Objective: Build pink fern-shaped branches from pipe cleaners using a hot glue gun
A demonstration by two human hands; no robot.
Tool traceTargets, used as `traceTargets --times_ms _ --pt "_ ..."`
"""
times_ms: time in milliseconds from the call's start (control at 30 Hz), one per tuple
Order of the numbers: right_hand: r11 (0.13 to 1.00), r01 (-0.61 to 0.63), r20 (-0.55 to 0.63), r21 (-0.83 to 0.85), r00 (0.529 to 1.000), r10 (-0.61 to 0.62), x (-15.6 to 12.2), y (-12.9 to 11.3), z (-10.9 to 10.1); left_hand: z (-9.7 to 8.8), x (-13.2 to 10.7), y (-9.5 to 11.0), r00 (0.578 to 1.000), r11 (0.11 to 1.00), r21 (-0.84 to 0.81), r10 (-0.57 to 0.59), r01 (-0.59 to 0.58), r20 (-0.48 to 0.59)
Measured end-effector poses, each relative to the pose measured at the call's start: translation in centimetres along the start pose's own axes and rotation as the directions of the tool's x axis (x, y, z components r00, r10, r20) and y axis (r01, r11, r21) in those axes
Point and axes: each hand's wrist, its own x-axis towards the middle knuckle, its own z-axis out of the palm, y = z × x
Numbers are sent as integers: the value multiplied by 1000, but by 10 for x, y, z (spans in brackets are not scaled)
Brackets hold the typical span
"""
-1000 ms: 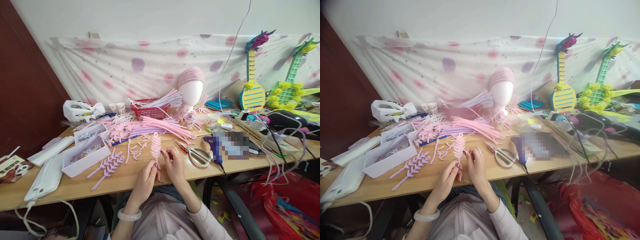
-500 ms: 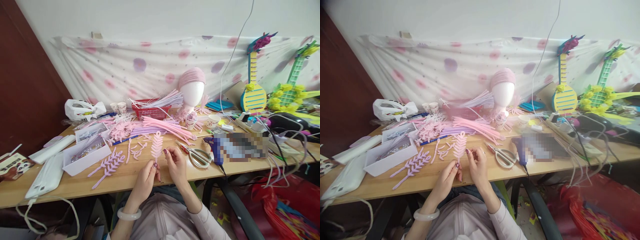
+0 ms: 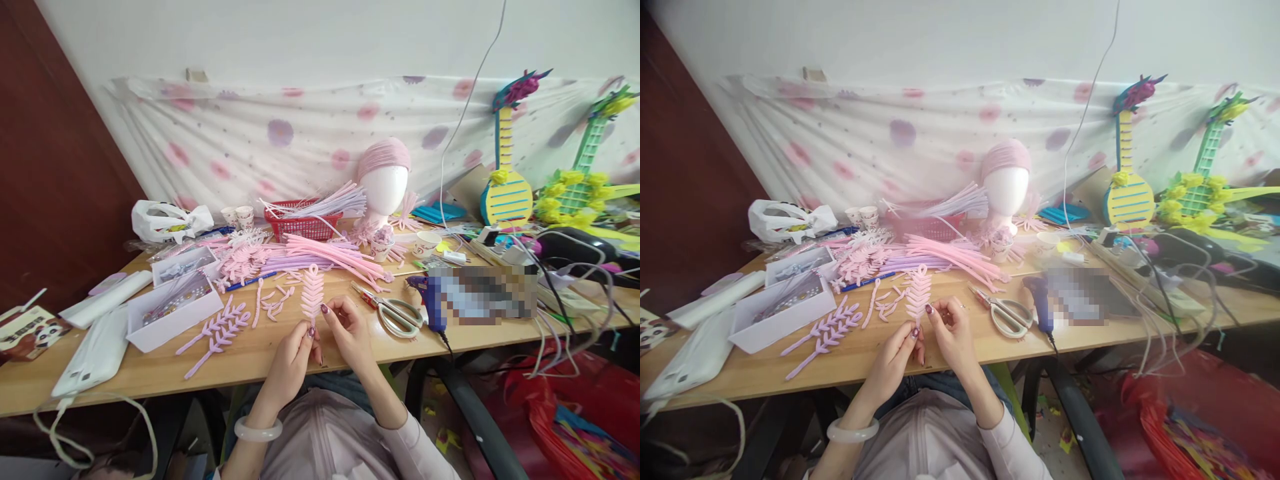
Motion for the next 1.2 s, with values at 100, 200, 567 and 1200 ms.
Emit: traceTargets --times_ms 100,200,567,1200 --pt "999 16 5 -39 1000 -16 0 0 -1 0 0 1 1000 1000 13 5 -5 -2" --pt "998 32 1 -51 999 -32 0 1 -2 0 1 1 1000 1000 16 8 -8 2" --pt "993 -82 34 83 996 80 -2 0 -2 0 -1 3 1000 999 -50 -13 13 6" --pt "1000 -23 36 15 999 23 0 2 -3 0 -1 3 999 998 -57 -1 3 40"
